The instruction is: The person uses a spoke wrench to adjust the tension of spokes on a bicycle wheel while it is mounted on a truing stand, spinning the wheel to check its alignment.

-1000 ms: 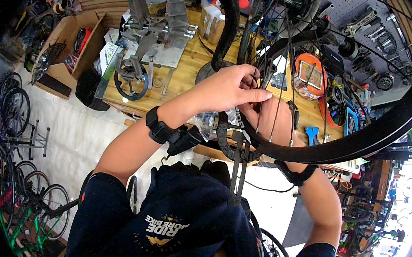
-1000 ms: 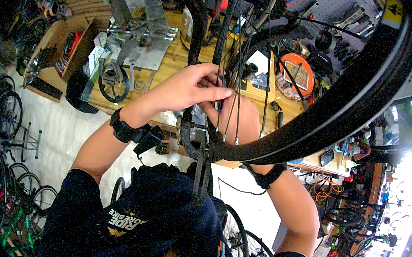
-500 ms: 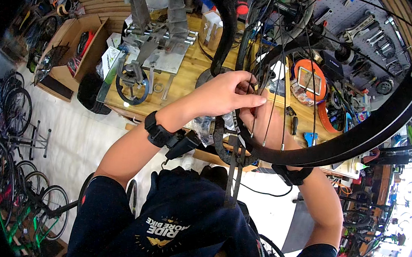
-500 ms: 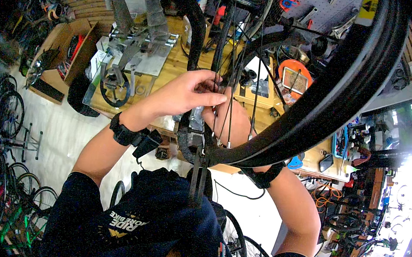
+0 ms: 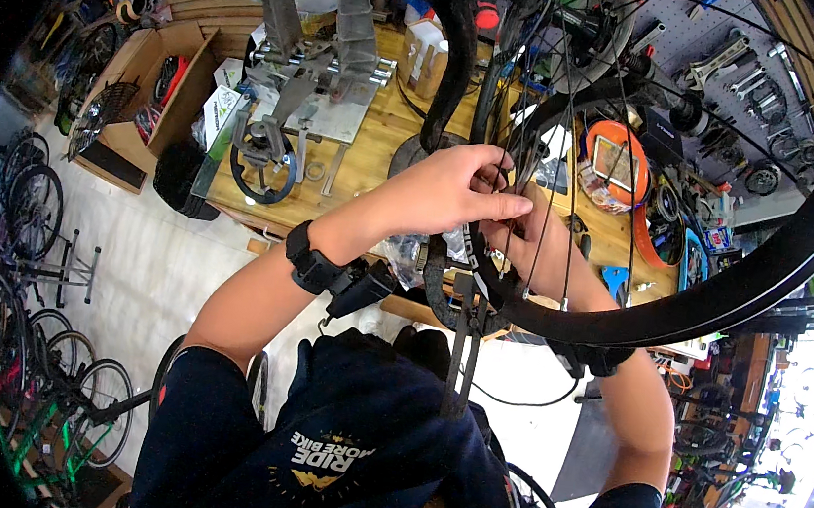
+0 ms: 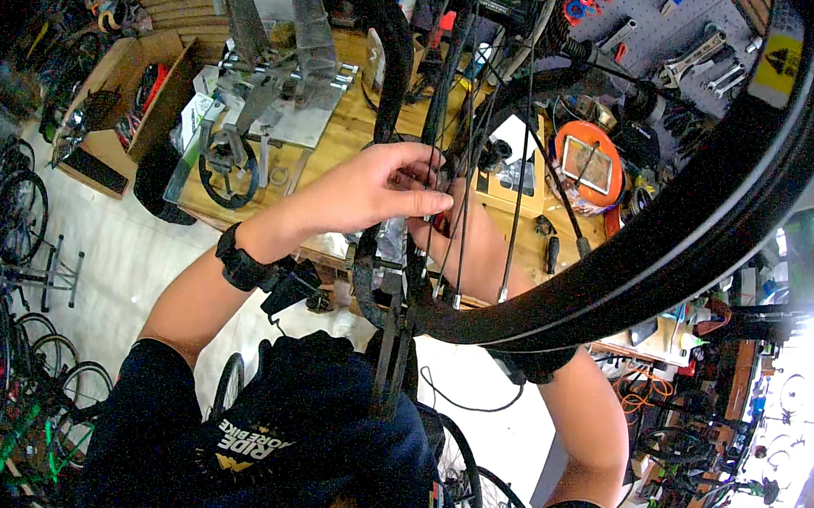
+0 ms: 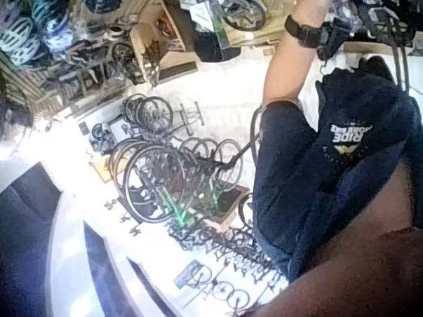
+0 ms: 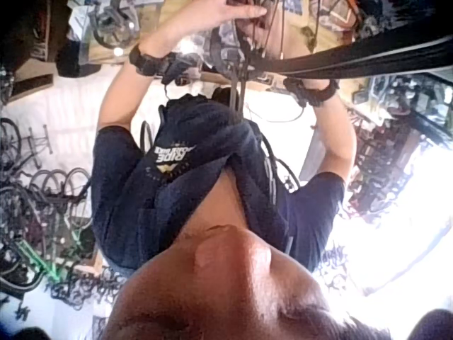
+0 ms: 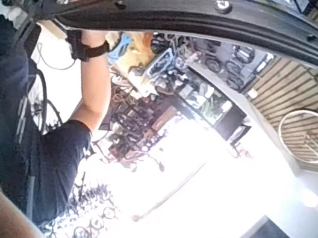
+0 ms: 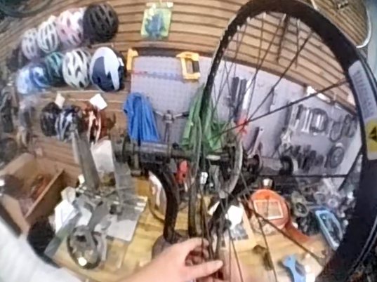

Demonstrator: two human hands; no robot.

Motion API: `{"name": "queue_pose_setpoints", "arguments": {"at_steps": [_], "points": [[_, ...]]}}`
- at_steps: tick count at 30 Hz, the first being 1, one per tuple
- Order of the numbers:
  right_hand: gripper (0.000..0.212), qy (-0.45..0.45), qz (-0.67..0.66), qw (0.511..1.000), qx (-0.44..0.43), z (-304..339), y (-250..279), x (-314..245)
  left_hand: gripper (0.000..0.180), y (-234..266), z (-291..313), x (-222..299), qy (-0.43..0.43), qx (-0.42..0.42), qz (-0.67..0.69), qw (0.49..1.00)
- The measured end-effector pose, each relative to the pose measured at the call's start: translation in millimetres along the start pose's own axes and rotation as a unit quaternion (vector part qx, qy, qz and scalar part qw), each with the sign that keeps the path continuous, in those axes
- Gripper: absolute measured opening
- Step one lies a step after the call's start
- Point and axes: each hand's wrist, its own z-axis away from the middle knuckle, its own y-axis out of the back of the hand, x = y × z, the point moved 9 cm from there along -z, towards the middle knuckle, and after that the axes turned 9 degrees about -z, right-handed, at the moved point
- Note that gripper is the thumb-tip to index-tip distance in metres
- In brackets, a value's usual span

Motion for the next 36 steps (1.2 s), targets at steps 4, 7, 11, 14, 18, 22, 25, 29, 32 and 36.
{"name": "queue_pose_setpoints", "arguments": {"at_steps": [4, 7, 11, 14, 18, 22, 25, 29, 32, 36], "points": [[0.037, 0.058, -0.157, 0.984, -0.063, -4.3, -4.7, -1.0, 0.049, -1.5, -3.6, 4.3, -0.011, -0.012, -0.011, 1.0], [0.04, -0.014, -0.244, 0.965, -0.094, -3.7, -2.4, 16.9, 0.048, 0.4, -5.4, 3.8, -0.003, -0.001, -0.037, 0.999], [0.034, -0.148, -0.16, 0.971, -0.099, 5.9, -1.8, 5.8, 0.047, 4.5, -2.8, 0.5, -0.002, 0.011, -0.075, 0.997], [0.028, -0.062, -0.093, 0.991, -0.071, 4.1, -1.5, -6.7, 0.046, 3.1, -5.1, -2.1, -0.007, 0.004, -0.075, 0.997], [0.027, -0.082, -0.011, 0.996, -0.02, 6.1, -2.6, -17.1, 0.044, 0.9, -4.8, -2.7, -0.003, 0.007, -0.073, 0.997], [0.019, -0.016, -0.038, 0.998, -0.042, 2.3, -1.3, 12.5, 0.044, -1.6, -8.5, -4.3, 0.01, -0.009, -0.037, 0.999], [0.019, 0.028, -0.149, 0.984, -0.094, -1.4, -5.5, 22.0, 0.057, 2.5, -6.2, -2.8, 0.001, 0.008, -0.034, 0.999], [0.02, 0.009, -0.193, 0.973, -0.124, -4.6, -5.9, 15.2, 0.069, 9.1, -4.6, 0.4, -0.023, 0.029, -0.068, 0.997], [0.017, -0.037, -0.139, 0.977, -0.16, -17.2, -11.0, 39.7, 0.058, 5.2, 16.3, 12.4, -0.024, 0.048, -0.155, 0.986], [0.02, 0.013, -0.211, 0.963, -0.168, -9.2, -9.8, 7.5, 0.042, 1.3, 50.4, 3.8, 0.024, 0.03, -0.159, 0.987]]}}
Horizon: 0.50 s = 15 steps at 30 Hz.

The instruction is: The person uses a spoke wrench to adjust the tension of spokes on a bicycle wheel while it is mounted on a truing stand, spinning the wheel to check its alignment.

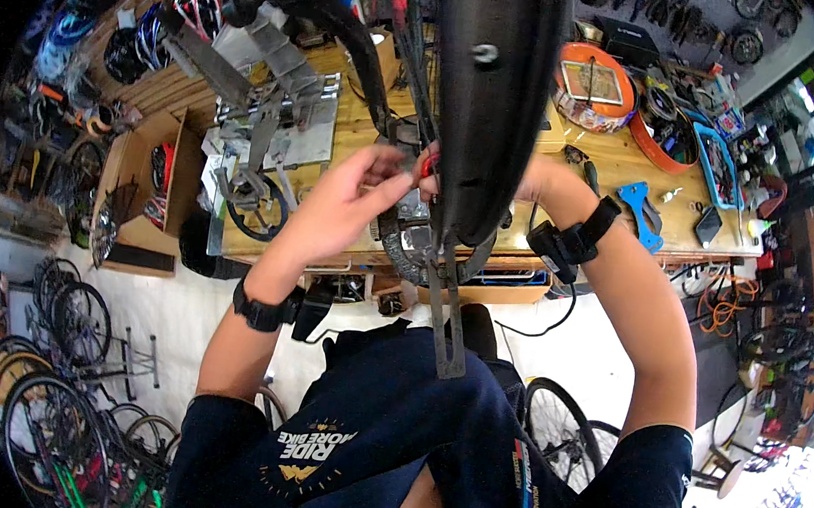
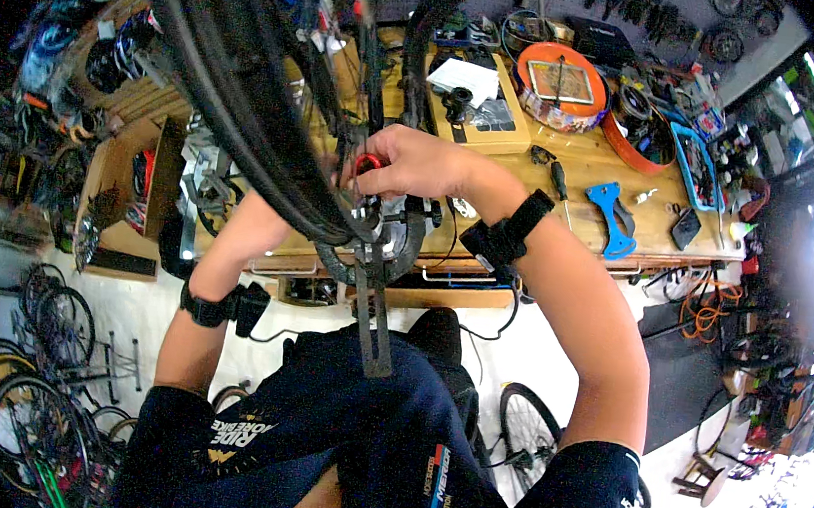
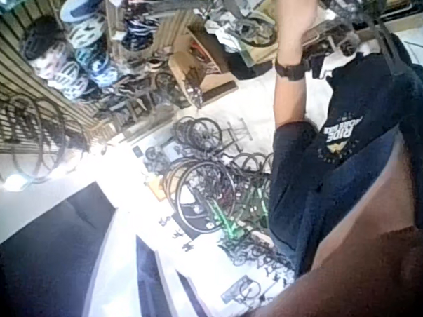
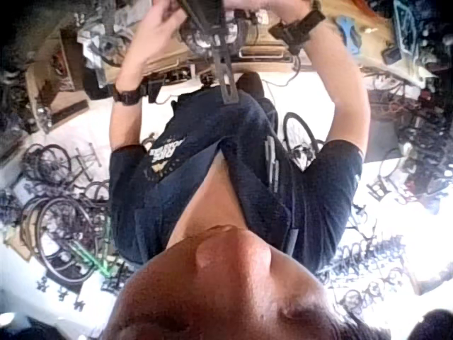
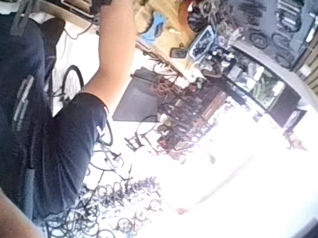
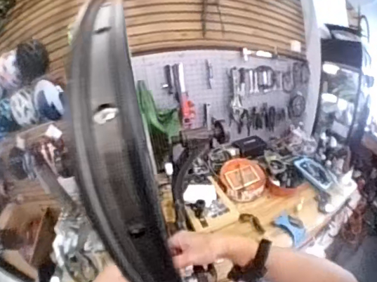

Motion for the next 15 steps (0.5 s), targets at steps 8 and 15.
{"name": "queue_pose_setpoints", "arguments": {"at_steps": [8, 15], "points": [[0.031, 0.172, 0.231, 0.943, 0.164, 19.0, 8.3, -24.4, 0.037, 2.3, 31.9, -1.0, 0.038, 0.025, -0.13, 0.991], [0.03, 0.095, 0.164, 0.96, 0.207, 35.6, 11.3, -23.8, 0.038, -1.1, 35.1, -12.6, 0.045, 0.037, -0.085, 0.995]]}}
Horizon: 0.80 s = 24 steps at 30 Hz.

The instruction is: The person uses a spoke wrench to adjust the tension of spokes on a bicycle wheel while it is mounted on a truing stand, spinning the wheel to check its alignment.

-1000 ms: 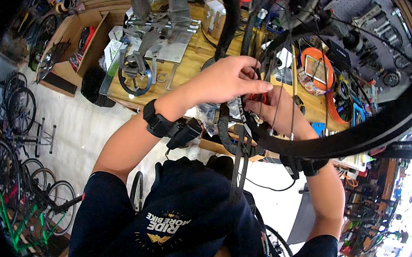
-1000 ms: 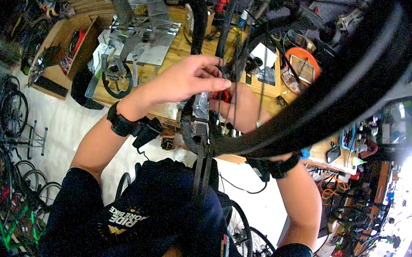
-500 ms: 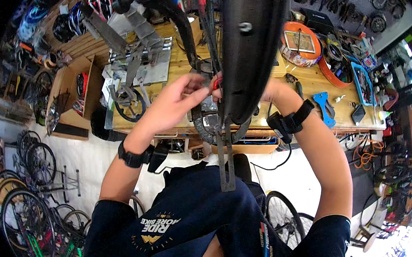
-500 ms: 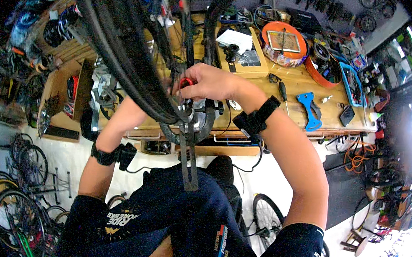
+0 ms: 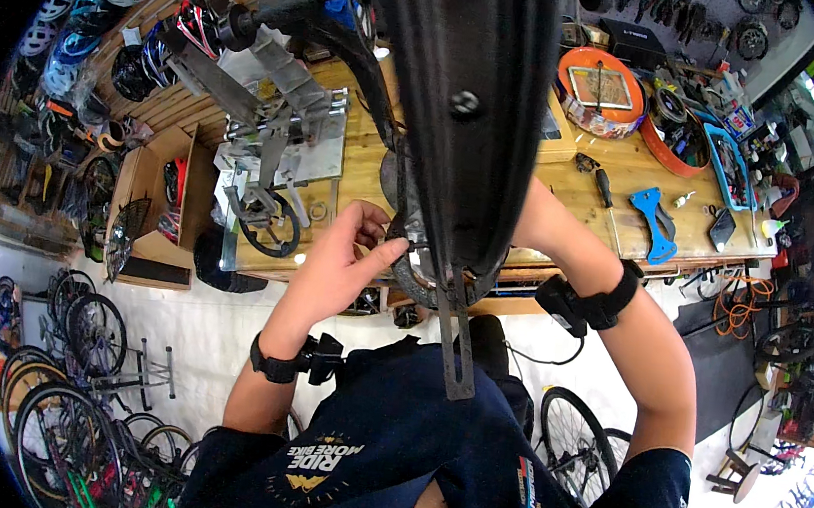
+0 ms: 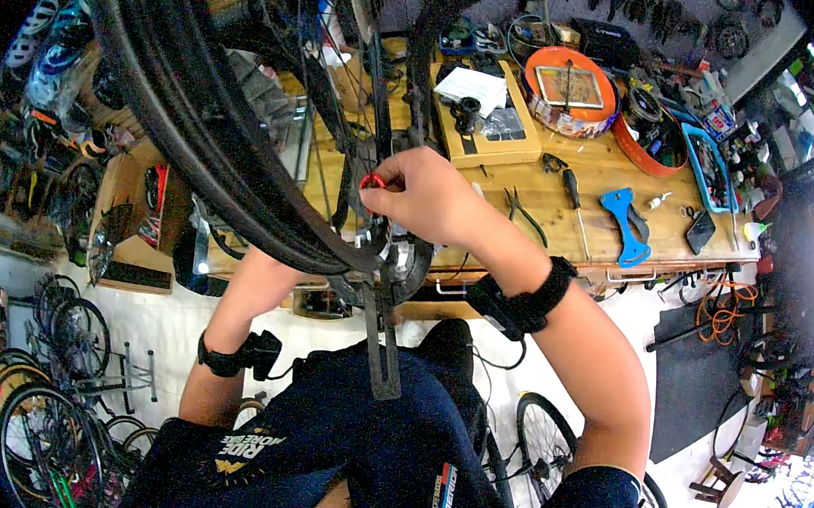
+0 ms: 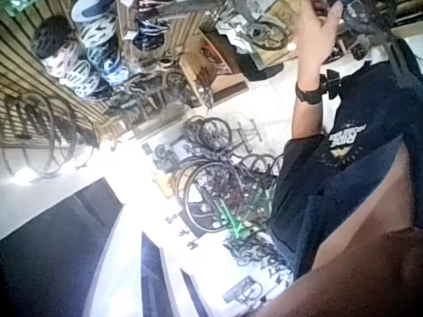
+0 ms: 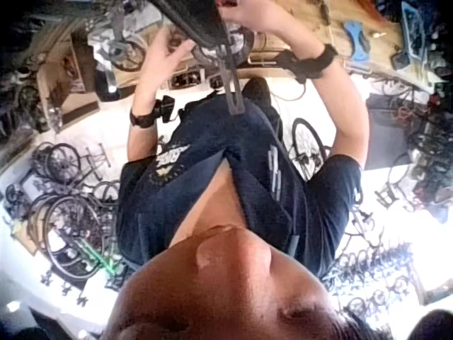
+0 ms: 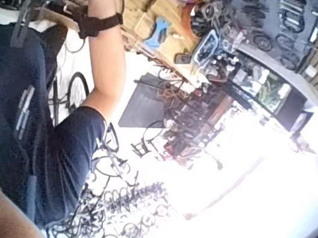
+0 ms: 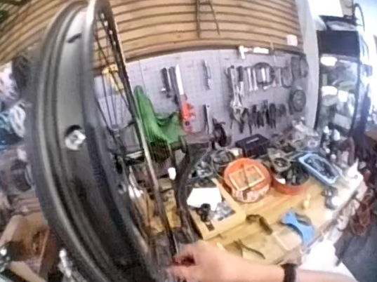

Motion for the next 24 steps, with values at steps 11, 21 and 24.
{"name": "queue_pose_setpoints", "arguments": {"at_steps": [11, 21, 24], "points": [[0.027, -0.019, -0.03, 0.994, -0.102, -11.0, -12.2, 7.6, 0.048, 21.1, -12.5, 24.6, -0.1, 0.07, -0.054, 0.991], [0.022, -0.196, -0.103, 0.95, -0.22, -18.8, -22.4, 13.2, 0.028, 6.2, -62.8, 38.0, -0.068, -0.035, 0.022, 0.997], [0.024, -0.186, -0.123, 0.943, -0.248, -21.5, -21.9, 25.5, 0.034, 8.7, -69.0, 42.0, -0.074, -0.025, -0.033, 0.996]]}}
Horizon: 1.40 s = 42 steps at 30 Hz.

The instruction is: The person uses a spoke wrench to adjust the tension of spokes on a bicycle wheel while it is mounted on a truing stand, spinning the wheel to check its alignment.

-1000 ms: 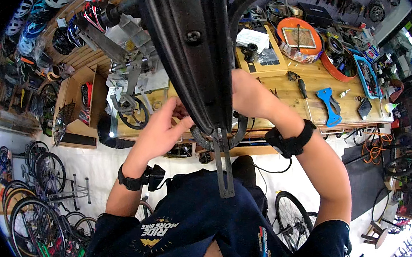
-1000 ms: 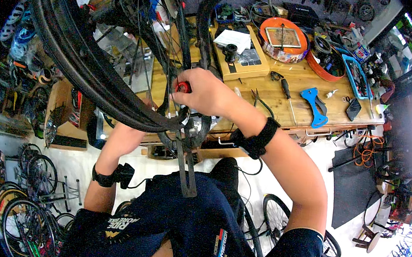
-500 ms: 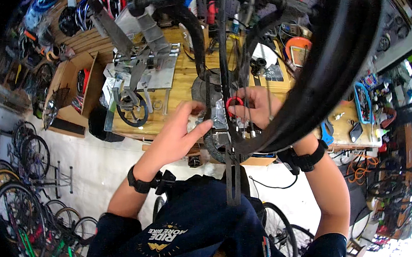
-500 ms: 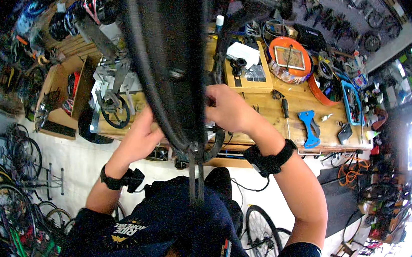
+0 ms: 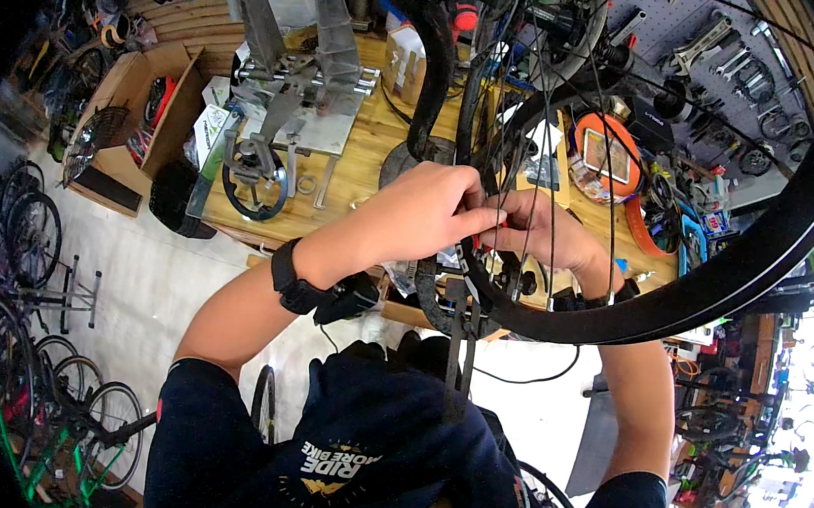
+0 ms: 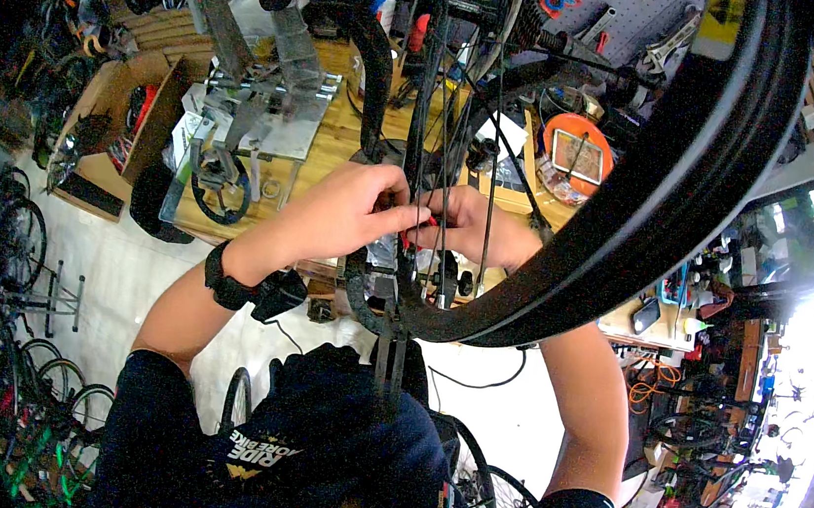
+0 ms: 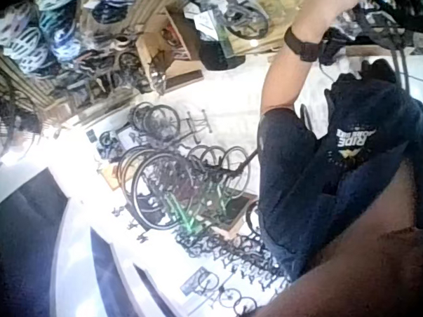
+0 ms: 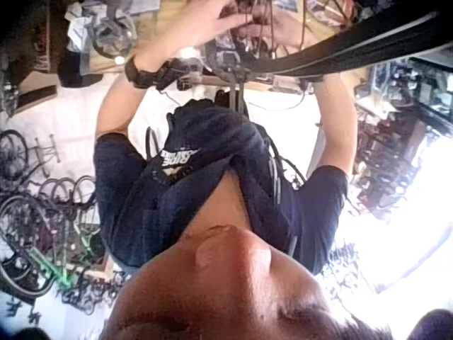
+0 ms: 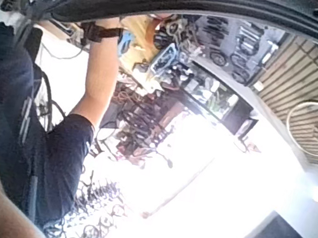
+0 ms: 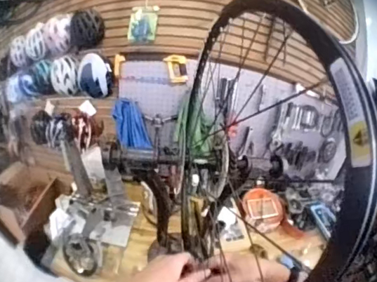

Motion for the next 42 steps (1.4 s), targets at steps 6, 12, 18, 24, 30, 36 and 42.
{"name": "queue_pose_setpoints", "arguments": {"at_steps": [6, 12, 18, 24, 30, 36, 42], "points": [[0.026, -0.008, 0.097, 0.995, 0.013, 6.3, 1.1, -7.4, 0.043, -22.1, -22.3, 0.0, -0.017, -0.119, -0.103, 0.987], [0.025, -0.018, 0.263, 0.946, 0.189, 44.8, 23.8, -26.8, 0.046, -27.9, -27.5, 0.0, -0.012, -0.141, -0.104, 0.984], [0.022, 0.089, 0.202, 0.954, 0.204, 77.0, 35.2, -3.9, 0.045, -32.5, -26.3, 4.2, 0.011, -0.072, -0.19, 0.979], [0.022, 0.058, 0.25, 0.937, 0.238, 93.4, 40.8, 3.7, 0.028, -39.3, -24.6, 1.0, 0.01, -0.202, 0.035, 0.979], [0.02, 0.051, 0.162, 0.941, 0.291, 130.3, 50.5, 40.1, 0.05, -61.4, -15.2, -12.6, -0.065, -0.375, 0.39, 0.839], [0.019, -0.055, 0.034, 0.929, 0.365, 160.5, 32.3, 53.5, 0.045, -67.0, -20.3, -16.7, -0.113, -0.393, 0.44, 0.8], [0.02, -0.077, -0.006, 0.912, 0.403, 187.3, 20.9, 74.5, 0.03, -70.3, -23.0, -16.5, -0.117, -0.366, 0.462, 0.799]]}}
